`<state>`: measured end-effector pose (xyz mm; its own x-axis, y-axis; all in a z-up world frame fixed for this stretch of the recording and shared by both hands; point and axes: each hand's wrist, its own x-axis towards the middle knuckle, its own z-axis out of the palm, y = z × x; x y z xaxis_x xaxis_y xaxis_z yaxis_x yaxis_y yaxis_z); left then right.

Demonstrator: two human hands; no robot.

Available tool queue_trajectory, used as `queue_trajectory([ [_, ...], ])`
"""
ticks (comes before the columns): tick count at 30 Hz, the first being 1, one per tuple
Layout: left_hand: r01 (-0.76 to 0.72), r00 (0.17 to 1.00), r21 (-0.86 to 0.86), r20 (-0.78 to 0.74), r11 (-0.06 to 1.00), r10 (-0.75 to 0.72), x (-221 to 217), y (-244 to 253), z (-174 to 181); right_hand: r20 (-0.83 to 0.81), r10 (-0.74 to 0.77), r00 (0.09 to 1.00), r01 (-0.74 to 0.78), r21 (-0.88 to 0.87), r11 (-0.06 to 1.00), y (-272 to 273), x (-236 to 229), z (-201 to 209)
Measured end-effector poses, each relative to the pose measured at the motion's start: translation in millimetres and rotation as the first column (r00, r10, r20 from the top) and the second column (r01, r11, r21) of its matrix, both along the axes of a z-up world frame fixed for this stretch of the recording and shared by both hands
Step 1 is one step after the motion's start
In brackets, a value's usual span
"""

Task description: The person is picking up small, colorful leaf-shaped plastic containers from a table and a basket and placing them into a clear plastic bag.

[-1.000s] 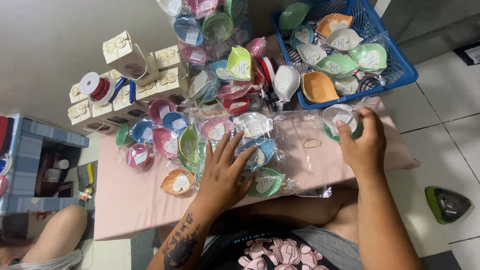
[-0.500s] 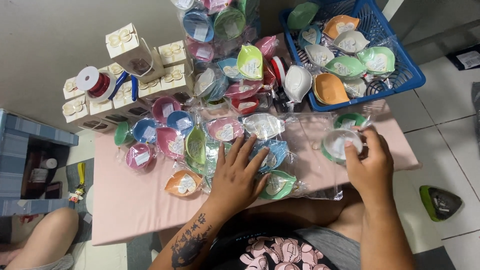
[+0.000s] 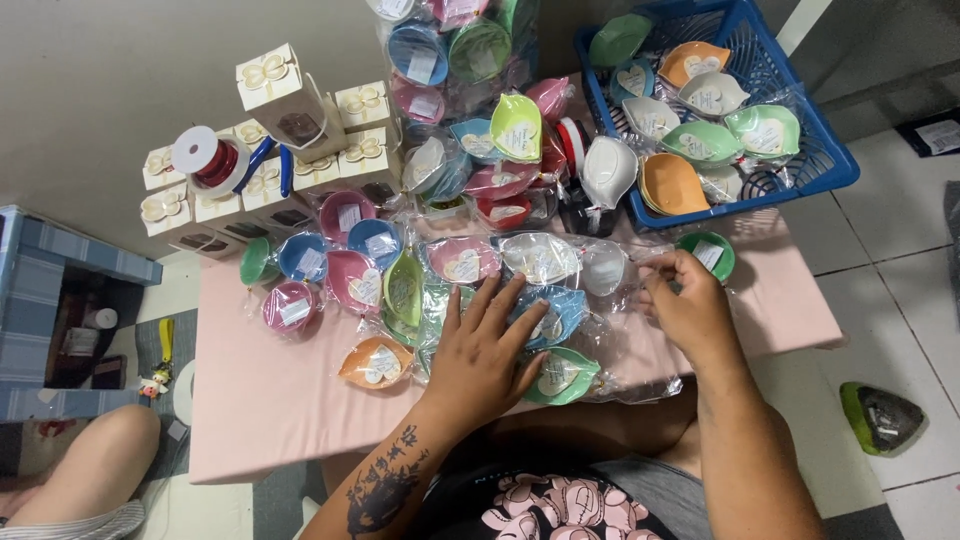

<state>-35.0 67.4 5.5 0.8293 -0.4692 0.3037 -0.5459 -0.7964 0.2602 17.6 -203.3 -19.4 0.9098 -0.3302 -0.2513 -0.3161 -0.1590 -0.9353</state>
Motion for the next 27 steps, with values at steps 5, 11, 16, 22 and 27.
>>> queue_trajectory([
  [5, 0.001, 1.000, 0.010, 0.022, 1.000, -0.001, 0, 0, -1, -0.112, 0.101, 0.989, -0.139, -0.422, 0.896, 19, -16, 35],
  [11, 0.006, 1.000, -0.013, 0.020, 1.000, -0.006, 0, 0, 0, 0.100, 0.237, 0.966, -0.181, -0.394, 0.901, -4, -21, 36],
  [16, -0.002, 1.000, -0.003, 0.030, 1.000, 0.002, 0, -1, 1, 0.100, 0.218, 0.971, -0.113, -0.611, 0.784, 3, -18, 17],
  [22, 0.001, 1.000, 0.003, 0.009, 1.000, -0.001, 0, 0, 1, 0.156, 0.233, 0.960, -0.086, -0.627, 0.774, -2, -17, 11],
  [27, -0.005, 1.000, 0.000, -0.006, 1.000, 0.005, 0, -1, 2, 0.165, 0.300, 0.940, -0.069, -0.767, 0.637, -17, -1, -22],
])
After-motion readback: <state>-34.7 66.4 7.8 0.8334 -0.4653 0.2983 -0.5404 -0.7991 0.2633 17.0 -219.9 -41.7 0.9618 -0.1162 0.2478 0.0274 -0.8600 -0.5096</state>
